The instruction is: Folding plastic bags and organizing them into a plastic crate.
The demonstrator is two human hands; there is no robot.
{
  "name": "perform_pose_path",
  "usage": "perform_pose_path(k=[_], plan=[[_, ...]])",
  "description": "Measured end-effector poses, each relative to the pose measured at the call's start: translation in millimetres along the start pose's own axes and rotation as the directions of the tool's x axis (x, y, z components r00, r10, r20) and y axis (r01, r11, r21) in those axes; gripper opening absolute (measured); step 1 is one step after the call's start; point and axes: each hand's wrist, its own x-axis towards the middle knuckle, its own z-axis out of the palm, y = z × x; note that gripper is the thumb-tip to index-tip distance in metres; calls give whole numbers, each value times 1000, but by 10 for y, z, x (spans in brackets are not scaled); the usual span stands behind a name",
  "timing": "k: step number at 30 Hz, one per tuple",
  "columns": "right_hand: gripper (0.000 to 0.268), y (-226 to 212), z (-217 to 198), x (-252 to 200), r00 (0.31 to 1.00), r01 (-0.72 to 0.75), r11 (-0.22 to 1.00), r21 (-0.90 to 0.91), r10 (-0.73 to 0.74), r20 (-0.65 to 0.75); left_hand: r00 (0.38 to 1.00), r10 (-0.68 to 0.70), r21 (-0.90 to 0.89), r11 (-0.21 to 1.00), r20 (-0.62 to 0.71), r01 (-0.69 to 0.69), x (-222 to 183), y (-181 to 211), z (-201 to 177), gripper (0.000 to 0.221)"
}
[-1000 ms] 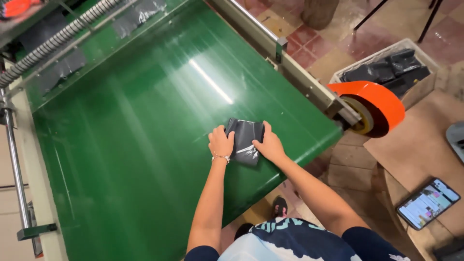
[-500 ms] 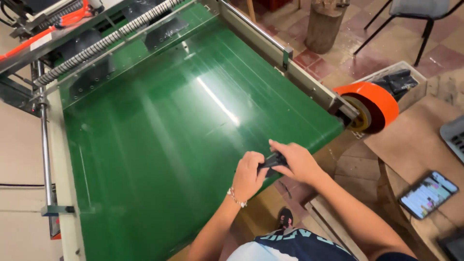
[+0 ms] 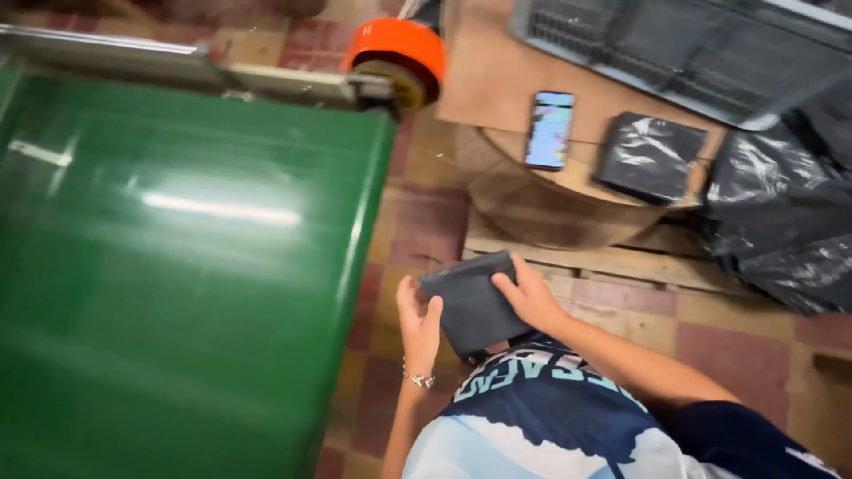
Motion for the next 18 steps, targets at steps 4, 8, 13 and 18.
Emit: perform_pose_path(k=[4, 8, 13, 18], plan=[[38, 509, -599, -60, 973, -97, 991, 92, 114, -202, 929, -263, 93, 965, 262, 247, 86, 268, 684, 58], [29, 757, -1343, 89, 906, -111, 979, 173, 171, -387, 848, -277, 216, 956, 451, 198, 430, 458, 1622, 55], [28, 936, -2335, 497, 826, -134, 974, 182, 211, -523, 846, -168, 258, 965, 506, 37, 1054, 101, 2936, 42], [40, 1337, -3022, 1004, 834, -190, 978, 88, 209, -510, 848, -210, 376, 926, 486, 14, 1600, -210, 3850, 32]])
